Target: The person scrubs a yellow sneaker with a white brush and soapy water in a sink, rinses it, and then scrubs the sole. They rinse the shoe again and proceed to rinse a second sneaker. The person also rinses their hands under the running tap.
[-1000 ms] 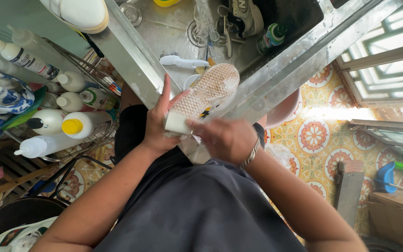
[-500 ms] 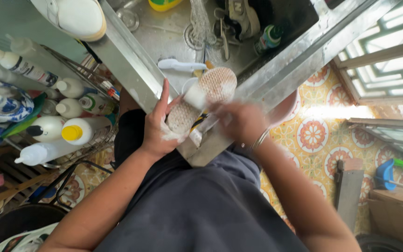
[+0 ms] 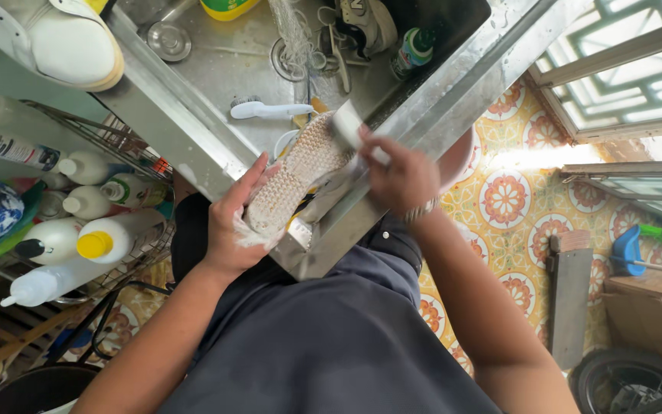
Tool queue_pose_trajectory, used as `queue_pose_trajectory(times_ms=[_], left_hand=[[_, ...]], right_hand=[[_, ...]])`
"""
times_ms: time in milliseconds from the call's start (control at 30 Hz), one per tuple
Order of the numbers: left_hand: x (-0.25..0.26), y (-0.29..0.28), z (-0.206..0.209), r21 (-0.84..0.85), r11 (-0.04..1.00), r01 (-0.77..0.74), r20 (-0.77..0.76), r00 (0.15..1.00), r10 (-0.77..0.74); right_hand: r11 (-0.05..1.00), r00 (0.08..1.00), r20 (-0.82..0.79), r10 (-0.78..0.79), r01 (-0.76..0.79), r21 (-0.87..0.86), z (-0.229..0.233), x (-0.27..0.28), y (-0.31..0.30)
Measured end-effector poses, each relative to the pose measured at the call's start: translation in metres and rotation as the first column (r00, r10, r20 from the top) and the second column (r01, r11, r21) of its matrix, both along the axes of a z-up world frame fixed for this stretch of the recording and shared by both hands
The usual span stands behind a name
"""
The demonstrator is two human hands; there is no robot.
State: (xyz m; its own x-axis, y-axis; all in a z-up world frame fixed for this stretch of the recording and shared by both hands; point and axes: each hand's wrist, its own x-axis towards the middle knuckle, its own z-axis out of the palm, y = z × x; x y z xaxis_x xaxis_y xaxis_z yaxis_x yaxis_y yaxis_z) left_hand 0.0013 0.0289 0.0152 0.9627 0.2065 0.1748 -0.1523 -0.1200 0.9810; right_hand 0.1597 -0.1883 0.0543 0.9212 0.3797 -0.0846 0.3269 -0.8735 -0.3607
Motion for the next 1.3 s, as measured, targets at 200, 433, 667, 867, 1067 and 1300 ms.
queue_pose_trajectory(times_ms=[200,433,667,867,1067,1300], left_hand=[[-0.003,0.0,-0.011,-0.029,1.0,-0.011,-0.015,1.0,0.011],[-0.015,0.01,-0.015,-0.144,0.987,0.068,0.021,0.998,-0.066],[-0.023,0.004,-0.014,0.041,0.998,0.046,-0.009,0.999,-0.045],[-0.023,0.007,-0.013,0.041,0.998,0.05,-0.002,0.999,-0.05],[-0.025,0.01,-0.015,0.012,0.999,0.042,-0.01,0.999,-0.042],[-0.056,0.014,-0.012,-0.304,0.952,-0.023,-0.101,0.995,-0.008]], right_hand=[[0.842,0.947,0.014,0.322,-0.294,0.452,-0.011,-0.035,0.003],[0.921,0.921,0.258,0.293,-0.344,0.181,-0.018,-0.033,-0.012],[0.948,0.982,0.152,0.109,-0.149,0.281,-0.005,-0.033,-0.002],[0.972,1.0,0.029,0.008,-0.014,0.233,-0.007,-0.014,-0.005],[0.907,0.969,0.107,0.221,-0.245,0.344,-0.021,-0.047,0.0],[0.878,0.941,-0.008,0.339,-0.313,0.362,0.013,-0.082,0.009]])
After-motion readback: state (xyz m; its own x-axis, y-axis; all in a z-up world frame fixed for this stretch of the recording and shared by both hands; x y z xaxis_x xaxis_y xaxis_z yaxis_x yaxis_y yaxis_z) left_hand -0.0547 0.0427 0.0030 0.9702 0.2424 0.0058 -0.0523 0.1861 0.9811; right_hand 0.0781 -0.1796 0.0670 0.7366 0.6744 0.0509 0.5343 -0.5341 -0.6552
